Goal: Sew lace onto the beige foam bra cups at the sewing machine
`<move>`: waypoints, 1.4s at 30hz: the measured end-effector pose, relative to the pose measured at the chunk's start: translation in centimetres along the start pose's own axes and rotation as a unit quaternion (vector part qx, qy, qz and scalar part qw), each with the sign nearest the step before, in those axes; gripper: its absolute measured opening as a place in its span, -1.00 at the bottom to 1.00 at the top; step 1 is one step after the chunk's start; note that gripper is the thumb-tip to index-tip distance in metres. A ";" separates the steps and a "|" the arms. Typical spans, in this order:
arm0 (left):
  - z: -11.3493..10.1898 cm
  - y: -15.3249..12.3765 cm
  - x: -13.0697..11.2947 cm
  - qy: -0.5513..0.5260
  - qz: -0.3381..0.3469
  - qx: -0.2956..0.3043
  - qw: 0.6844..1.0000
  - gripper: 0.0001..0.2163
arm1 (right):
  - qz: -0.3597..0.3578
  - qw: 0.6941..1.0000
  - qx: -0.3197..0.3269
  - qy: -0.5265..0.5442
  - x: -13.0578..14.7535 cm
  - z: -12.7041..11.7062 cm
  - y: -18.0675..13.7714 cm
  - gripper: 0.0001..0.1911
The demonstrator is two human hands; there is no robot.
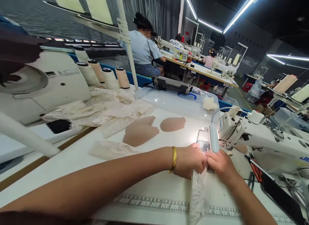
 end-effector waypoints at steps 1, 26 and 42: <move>0.2 0.1 0.6 0.000 -0.010 0.005 1.000 -0.79 | 0.013 1.000 -0.008 0.008 -0.2 0.0 -0.1 -0.72; 0.6 -0.2 1.7 -0.022 -0.027 -0.077 0.996 -0.89 | 0.132 0.990 0.055 0.015 -0.8 -0.4 -1.6 -0.60; 0.6 0.0 2.9 0.002 -0.056 -0.060 0.997 -0.81 | 0.137 0.989 0.053 0.009 -1.0 -0.2 -2.3 -0.60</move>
Point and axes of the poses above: each hand's wrist, its own y-axis towards the middle knuckle, its own z-axis out of the palm, x = y × z, the point moved 2 cm from there along y, towards the middle knuckle, and after that the axes turned 8 degrees about -x, right-handed, at the moved point
